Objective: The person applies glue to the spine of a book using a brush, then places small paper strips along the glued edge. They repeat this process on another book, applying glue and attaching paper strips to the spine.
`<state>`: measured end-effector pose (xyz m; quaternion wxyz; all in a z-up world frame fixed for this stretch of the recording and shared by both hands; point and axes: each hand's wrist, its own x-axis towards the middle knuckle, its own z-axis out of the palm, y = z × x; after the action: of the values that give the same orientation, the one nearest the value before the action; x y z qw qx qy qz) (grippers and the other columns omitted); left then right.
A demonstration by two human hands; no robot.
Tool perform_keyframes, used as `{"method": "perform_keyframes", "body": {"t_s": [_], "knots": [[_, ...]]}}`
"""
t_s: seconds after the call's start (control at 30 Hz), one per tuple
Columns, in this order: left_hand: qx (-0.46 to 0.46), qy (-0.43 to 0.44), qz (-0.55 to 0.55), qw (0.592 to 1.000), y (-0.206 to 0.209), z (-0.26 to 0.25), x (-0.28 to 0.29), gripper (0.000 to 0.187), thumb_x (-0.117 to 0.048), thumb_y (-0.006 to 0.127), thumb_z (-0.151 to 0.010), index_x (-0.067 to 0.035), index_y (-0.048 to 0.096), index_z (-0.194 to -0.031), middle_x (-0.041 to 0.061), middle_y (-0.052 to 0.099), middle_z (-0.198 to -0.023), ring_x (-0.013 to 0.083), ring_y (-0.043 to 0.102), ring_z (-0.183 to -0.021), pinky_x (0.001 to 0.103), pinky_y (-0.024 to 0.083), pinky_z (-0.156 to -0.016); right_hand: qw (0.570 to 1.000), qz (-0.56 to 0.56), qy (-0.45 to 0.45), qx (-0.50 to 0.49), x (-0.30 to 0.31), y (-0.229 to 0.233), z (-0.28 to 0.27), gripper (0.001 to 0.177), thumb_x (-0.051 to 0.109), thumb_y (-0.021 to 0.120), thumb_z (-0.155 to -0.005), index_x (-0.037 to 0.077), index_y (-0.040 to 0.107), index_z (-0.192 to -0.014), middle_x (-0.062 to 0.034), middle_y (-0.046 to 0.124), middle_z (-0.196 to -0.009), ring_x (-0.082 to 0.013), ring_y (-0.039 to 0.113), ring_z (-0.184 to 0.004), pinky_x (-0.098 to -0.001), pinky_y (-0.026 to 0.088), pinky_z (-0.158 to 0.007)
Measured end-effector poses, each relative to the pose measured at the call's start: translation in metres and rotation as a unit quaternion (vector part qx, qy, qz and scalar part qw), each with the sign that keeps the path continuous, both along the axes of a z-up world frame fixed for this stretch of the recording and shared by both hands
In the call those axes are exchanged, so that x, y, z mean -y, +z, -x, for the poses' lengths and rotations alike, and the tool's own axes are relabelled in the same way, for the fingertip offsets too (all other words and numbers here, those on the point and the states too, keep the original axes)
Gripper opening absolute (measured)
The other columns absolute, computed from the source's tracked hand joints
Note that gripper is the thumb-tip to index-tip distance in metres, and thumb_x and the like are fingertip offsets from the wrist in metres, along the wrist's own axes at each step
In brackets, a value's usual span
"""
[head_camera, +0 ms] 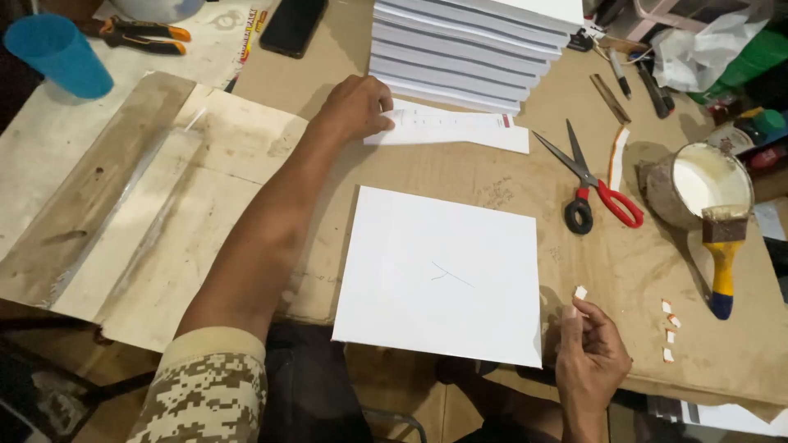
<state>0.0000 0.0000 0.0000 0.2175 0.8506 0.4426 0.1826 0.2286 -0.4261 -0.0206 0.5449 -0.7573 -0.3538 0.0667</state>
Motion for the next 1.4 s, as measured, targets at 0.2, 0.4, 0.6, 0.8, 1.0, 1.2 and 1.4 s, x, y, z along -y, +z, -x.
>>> {"method": "perform_keyframes", "body": {"t_s": [0.2,0.4,0.6,0.8,1.0,1.2,1.4], "knots": [[0.095,-0.033,-0.081,0.992,0.020,0.010,0.030,0.058,-0.015,0.070,-0.105,-0.015,0.030,-0.064,-0.002,0.032,-0.060,0.0139,0.030,-0.061,0.035,0.032,-0.059,0.992,-0.018,-0.017,-0.122,-0.009,0.026,-0.003,0.013,0.024,0.066,-0.108,0.011,0.068,-0.110,-0.0031,0.065,-0.083,-0.0073,0.045,-0.052,-0.0212,0.038,-0.044],[0.233,-0.123,-0.159,0.951,0.066,0.029,0.099,0.032,-0.030,0.048,-0.105,-0.010,0.070,-0.093,0.003,0.071,-0.076,0.0215,0.064,-0.069,0.037,0.045,-0.065,0.973,0.142,0.110,-0.146,-0.048,0.109,0.077,0.048,0.042,0.059,-0.096,0.004,0.072,-0.124,-0.0093,0.070,-0.094,-0.0167,0.052,-0.060,-0.0303,0.048,-0.054],[0.343,-0.136,-0.012,0.929,0.045,0.092,0.222,0.021,-0.017,0.054,-0.100,-0.007,0.071,-0.104,0.023,0.075,-0.090,0.0424,0.074,-0.086,0.052,0.057,-0.078,0.855,-0.020,0.309,-0.416,-0.135,0.059,0.115,0.033,0.039,0.078,-0.093,0.017,0.054,-0.092,0.0027,0.057,-0.084,-0.0184,0.065,-0.074,-0.0231,0.045,-0.051],[0.114,-0.042,-0.125,0.985,0.013,0.230,0.321,0.106,-0.073,0.060,-0.080,-0.008,0.034,-0.159,0.020,0.059,-0.146,0.0432,0.048,-0.136,0.056,0.032,-0.113,0.918,0.061,0.253,-0.300,-0.159,0.067,0.169,0.018,0.024,0.079,-0.093,0.017,0.068,-0.081,0.0112,0.048,-0.060,-0.0017,0.037,-0.050,-0.0217,0.024,-0.045],[0.103,-0.004,-0.294,0.950,-0.064,0.270,0.326,0.045,0.006,0.052,-0.095,-0.009,0.066,-0.135,0.006,0.068,-0.137,0.0396,0.061,-0.131,0.063,0.039,-0.114,0.877,0.130,0.348,-0.306,-0.181,0.087,0.225,0.007,0.013,0.072,-0.095,0.017,0.068,-0.100,0.0037,0.072,-0.096,-0.0097,0.064,-0.086,-0.0254,0.039,-0.062],[0.116,0.003,-0.261,0.958,-0.070,0.249,0.324,0.047,0.008,0.072,-0.086,-0.008,0.066,-0.129,0.008,0.070,-0.134,0.0348,0.062,-0.129,0.061,0.033,-0.120,0.870,0.184,0.365,-0.275,-0.203,0.080,0.285,0.011,0.013,0.080,-0.089,0.009,0.071,-0.094,-0.0021,0.070,-0.083,-0.0113,0.048,-0.060,-0.0265,0.035,-0.053],[0.089,0.038,-0.248,0.964,-0.049,0.229,0.337,0.042,0.004,0.060,-0.092,-0.001,0.060,-0.134,0.015,0.066,-0.135,0.0396,0.059,-0.129,0.061,0.042,-0.109,0.836,0.238,0.403,-0.287,-0.217,0.058,0.339,0.028,0.006,0.081,-0.081,0.003,0.070,-0.107,-0.0111,0.079,-0.110,-0.0237,0.071,-0.088,-0.0262,0.053,-0.060]]}}
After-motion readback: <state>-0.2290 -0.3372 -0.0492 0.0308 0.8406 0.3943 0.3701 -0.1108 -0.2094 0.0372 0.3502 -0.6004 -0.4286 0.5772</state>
